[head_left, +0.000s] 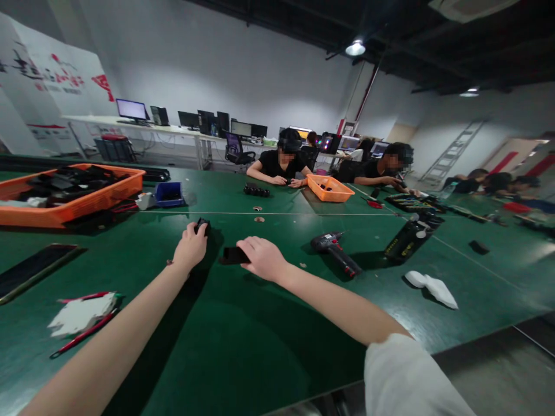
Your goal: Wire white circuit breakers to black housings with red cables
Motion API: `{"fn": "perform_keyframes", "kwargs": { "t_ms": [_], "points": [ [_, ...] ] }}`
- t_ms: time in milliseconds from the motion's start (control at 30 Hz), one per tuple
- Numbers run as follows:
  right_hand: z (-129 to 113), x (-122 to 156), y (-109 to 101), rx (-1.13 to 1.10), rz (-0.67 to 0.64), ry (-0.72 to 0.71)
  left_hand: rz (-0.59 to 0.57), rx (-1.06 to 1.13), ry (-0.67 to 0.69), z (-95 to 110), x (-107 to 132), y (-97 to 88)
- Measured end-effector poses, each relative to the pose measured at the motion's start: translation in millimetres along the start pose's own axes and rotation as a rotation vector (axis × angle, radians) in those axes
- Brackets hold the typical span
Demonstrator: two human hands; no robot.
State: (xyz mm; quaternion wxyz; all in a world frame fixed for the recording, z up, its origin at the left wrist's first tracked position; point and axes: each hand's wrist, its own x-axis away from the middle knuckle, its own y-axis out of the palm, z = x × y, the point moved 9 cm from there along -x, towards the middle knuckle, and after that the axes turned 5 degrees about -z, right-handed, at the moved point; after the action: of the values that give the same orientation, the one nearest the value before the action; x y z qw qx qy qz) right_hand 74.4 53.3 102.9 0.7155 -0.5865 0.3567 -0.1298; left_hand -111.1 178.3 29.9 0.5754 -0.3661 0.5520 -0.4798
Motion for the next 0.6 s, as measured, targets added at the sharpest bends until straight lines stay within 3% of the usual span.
{"fn": "perform_keyframes", "kwargs": {
  "t_ms": [133, 233, 367, 600],
  "points": [
    [38, 76, 16, 0.111, -0.103, 0.136, -0.002, -0.012, 0.054, -1, -5, 12.2],
    [56, 107, 20, 0.211, -0.136, 0.219, 0.013, -0.002, 0.061, -4, -7, 14.9],
    [63, 112, 17, 0.211, -0.122, 0.279, 0.028, 0.042, 0.028, -7, -5, 12.2],
    [50, 104, 16, 0.060, -0.086, 0.248, 0.025, 0.098, -0.069, -15, -2, 8.9]
  ]
}}
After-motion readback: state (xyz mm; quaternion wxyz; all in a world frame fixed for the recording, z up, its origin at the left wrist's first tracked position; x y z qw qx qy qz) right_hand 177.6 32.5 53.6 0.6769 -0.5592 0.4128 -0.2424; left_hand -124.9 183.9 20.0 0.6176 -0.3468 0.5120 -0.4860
